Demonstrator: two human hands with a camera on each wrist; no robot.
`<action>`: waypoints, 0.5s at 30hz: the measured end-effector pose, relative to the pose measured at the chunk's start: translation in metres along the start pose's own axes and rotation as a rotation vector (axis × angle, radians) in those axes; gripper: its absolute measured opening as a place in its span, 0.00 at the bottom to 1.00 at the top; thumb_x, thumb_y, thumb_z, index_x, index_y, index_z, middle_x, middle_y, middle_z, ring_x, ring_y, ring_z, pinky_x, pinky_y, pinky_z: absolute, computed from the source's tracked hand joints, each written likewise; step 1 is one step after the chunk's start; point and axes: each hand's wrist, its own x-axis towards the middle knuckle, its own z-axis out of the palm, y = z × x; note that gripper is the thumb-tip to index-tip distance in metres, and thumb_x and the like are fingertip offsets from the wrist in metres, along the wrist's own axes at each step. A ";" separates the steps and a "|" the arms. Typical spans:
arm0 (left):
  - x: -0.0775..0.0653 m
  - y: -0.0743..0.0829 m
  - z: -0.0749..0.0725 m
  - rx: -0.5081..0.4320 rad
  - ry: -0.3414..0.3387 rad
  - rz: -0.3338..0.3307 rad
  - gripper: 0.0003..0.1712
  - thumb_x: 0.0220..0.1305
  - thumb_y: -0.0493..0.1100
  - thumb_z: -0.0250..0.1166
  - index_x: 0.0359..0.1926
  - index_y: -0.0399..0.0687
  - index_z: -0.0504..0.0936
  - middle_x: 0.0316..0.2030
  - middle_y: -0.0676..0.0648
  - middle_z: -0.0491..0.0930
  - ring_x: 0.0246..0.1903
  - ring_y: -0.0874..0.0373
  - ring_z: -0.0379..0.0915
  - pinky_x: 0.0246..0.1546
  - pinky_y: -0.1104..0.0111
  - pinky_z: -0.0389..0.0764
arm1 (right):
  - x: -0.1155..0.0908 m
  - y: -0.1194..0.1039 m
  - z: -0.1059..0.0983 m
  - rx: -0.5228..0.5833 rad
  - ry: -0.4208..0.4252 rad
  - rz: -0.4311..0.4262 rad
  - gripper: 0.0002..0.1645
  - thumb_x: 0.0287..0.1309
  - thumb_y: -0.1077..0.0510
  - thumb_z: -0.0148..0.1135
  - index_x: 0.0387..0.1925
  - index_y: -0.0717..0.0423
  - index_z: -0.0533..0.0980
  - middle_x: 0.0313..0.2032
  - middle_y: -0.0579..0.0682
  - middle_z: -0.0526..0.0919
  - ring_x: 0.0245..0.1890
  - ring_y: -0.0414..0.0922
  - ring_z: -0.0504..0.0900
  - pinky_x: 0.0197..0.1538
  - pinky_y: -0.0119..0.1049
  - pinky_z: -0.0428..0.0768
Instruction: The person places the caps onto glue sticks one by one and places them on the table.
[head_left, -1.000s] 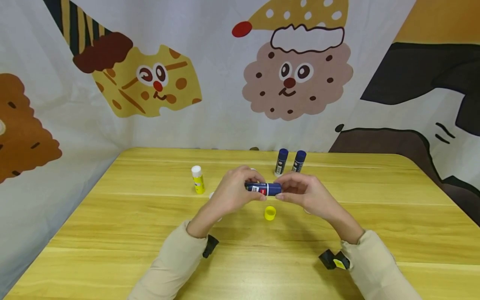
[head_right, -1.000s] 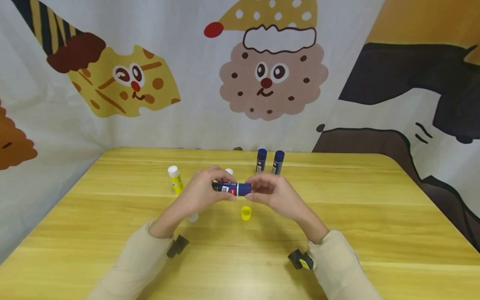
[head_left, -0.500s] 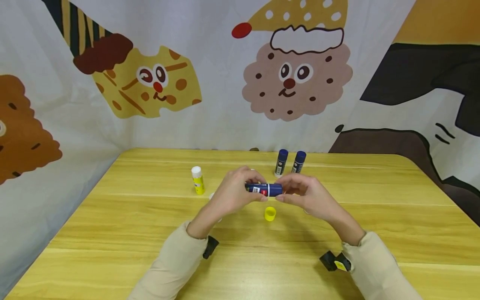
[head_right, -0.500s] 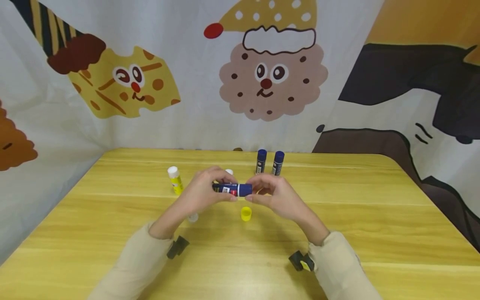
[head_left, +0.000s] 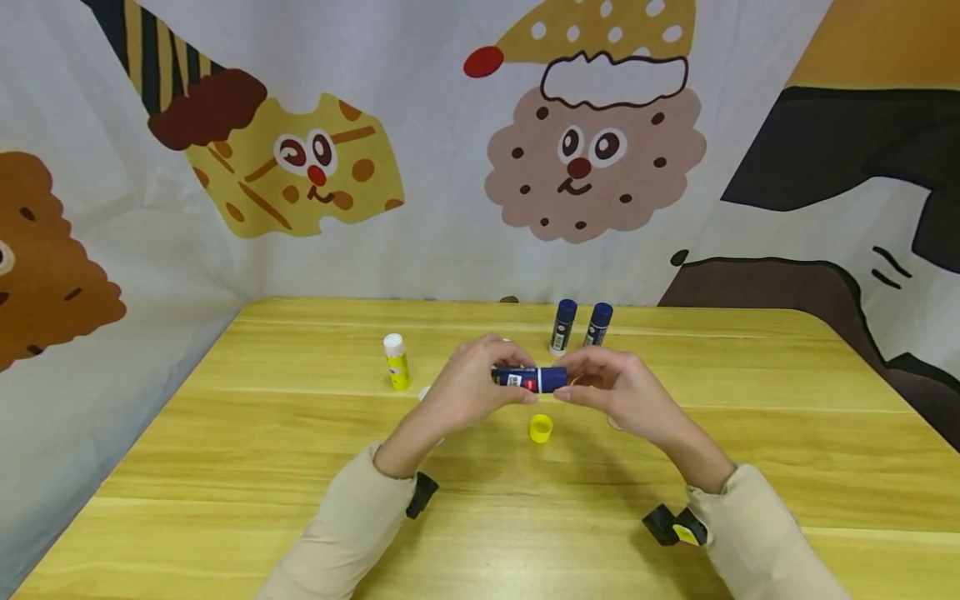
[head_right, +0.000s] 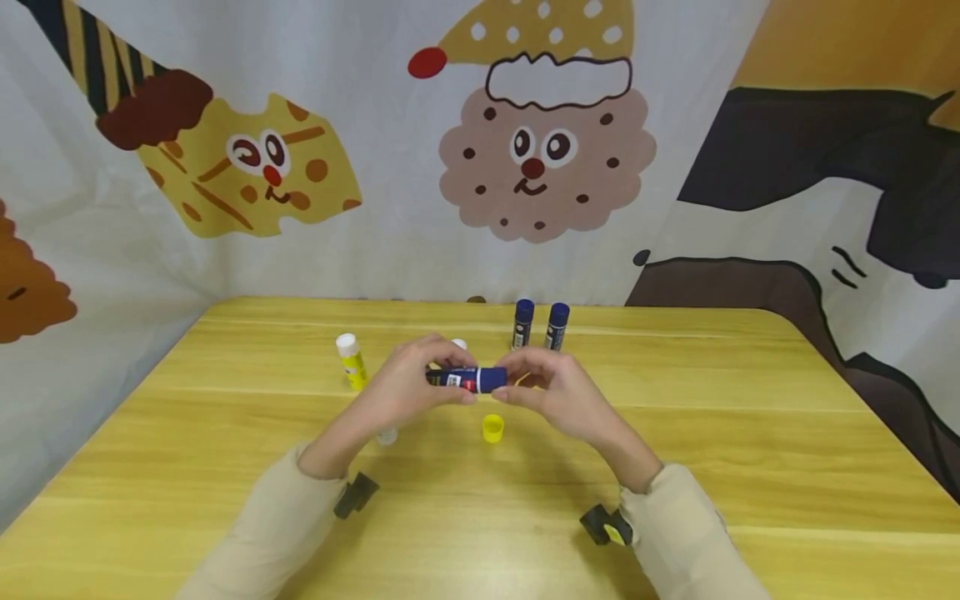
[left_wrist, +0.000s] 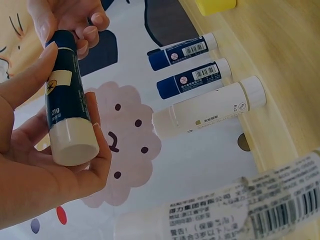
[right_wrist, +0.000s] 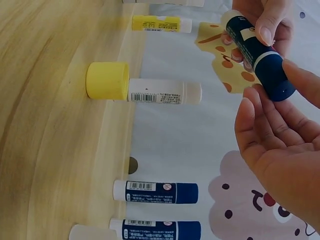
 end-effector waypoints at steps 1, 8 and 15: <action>0.000 0.000 0.000 -0.002 -0.001 0.002 0.15 0.48 0.41 0.72 0.39 0.45 0.81 0.33 0.51 0.75 0.35 0.59 0.70 0.37 0.67 0.72 | 0.000 -0.001 0.000 0.000 0.003 0.003 0.13 0.55 0.65 0.61 0.43 0.64 0.75 0.37 0.56 0.79 0.35 0.49 0.79 0.40 0.36 0.79; -0.002 0.001 -0.005 -0.018 -0.019 0.008 0.16 0.49 0.41 0.71 0.40 0.44 0.81 0.33 0.51 0.76 0.35 0.59 0.72 0.38 0.67 0.72 | -0.001 -0.003 -0.003 0.007 0.012 0.016 0.13 0.56 0.63 0.61 0.43 0.64 0.75 0.35 0.56 0.80 0.34 0.49 0.80 0.40 0.37 0.78; -0.001 0.000 -0.008 -0.007 -0.022 0.011 0.17 0.49 0.42 0.71 0.41 0.43 0.81 0.36 0.50 0.78 0.36 0.59 0.72 0.39 0.67 0.72 | -0.002 -0.005 -0.006 0.033 0.020 0.019 0.14 0.55 0.64 0.61 0.43 0.65 0.75 0.36 0.57 0.80 0.34 0.47 0.81 0.40 0.37 0.79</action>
